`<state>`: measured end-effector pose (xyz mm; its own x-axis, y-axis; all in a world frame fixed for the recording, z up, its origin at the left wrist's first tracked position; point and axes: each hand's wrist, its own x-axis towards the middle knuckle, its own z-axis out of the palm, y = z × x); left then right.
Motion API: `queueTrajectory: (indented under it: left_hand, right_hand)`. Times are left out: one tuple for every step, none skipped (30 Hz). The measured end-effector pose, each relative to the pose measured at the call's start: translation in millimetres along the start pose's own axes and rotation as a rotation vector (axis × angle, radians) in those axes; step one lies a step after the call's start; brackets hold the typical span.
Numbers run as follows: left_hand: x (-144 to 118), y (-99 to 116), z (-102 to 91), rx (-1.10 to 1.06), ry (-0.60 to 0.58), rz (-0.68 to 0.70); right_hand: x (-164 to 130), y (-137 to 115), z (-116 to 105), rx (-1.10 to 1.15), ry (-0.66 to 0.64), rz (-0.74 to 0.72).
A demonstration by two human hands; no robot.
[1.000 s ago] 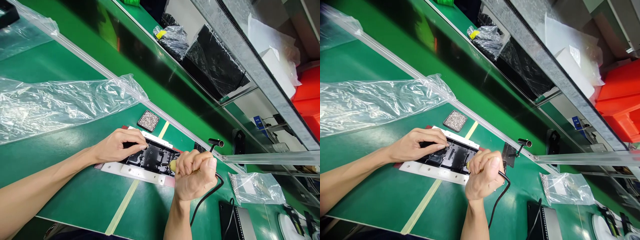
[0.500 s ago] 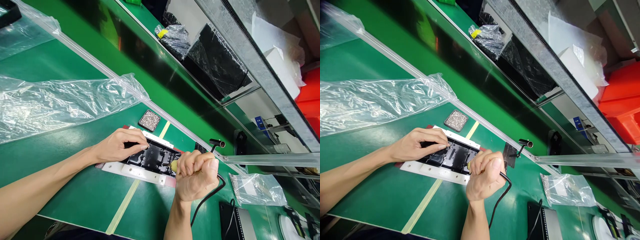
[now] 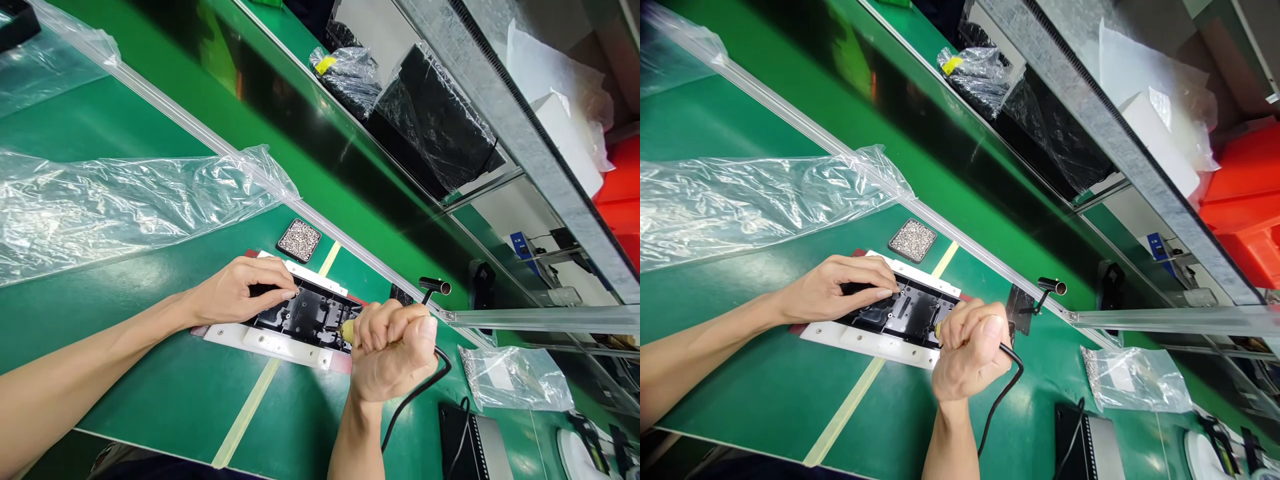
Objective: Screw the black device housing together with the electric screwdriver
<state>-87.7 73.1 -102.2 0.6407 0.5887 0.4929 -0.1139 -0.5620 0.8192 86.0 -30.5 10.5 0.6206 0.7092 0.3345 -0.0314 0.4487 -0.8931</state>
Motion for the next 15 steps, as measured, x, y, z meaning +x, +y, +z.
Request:
queueTrajectory:
  left_hand:
    - [-0.1,0.0,0.0,0.005,-0.001,0.0]
    - [-0.3,-0.1,-0.1,0.01,-0.002,0.0]
    - [-0.4,-0.1,-0.1,0.014,-0.003,0.0]
    - [-0.6,-0.2,-0.2,0.016,-0.005,0.001]
    - [-0.7,-0.3,-0.3,0.017,-0.006,0.002]
    - [-0.8,-0.5,-0.3,0.017,-0.006,0.004]
    - [-0.9,-0.6,-0.4,0.016,-0.007,0.005]
    - [-0.9,-0.7,-0.4,0.015,-0.007,0.006]
    - [-1.0,-0.7,-0.5,0.014,-0.007,0.005]
    - [-1.0,-0.7,-0.5,0.014,-0.007,0.004]
    - [-1.0,-0.5,-0.6,0.014,-0.008,0.002]
    - [-0.9,-0.3,-0.6,0.015,-0.008,-0.001]
    - [-0.7,0.0,-0.6,0.018,-0.008,-0.003]
    - [-0.5,0.4,-0.6,0.02,-0.007,-0.006]
    - [-0.3,0.7,-0.6,0.022,-0.006,-0.009]
  right_hand:
    - [0.0,-0.1,0.0,0.0,-0.001,0.003]
    - [0.0,-0.2,0.0,0.0,-0.002,0.006]
    - [0.1,-0.3,0.0,-0.002,-0.004,0.006]
    - [0.1,-0.3,0.0,-0.006,-0.004,0.004]
    - [0.1,-0.2,0.0,-0.01,-0.002,0.002]
    - [0.2,-0.1,0.0,-0.013,-0.001,0.0]
    - [0.2,0.0,-0.1,-0.014,0.0,-0.001]
    - [0.1,0.2,-0.1,-0.013,0.0,-0.001]
    - [0.1,0.4,-0.2,-0.01,0.0,-0.001]
    - [0.0,0.6,-0.3,-0.008,0.0,-0.002]
    - [-0.1,0.8,-0.4,-0.007,0.001,-0.005]
    - [-0.1,0.8,-0.4,-0.007,0.002,-0.008]
    - [-0.1,0.9,-0.4,-0.008,0.002,-0.01]
    - [-0.1,0.8,-0.4,-0.01,0.0,-0.011]
    - [0.0,0.7,-0.3,-0.011,-0.004,-0.013]
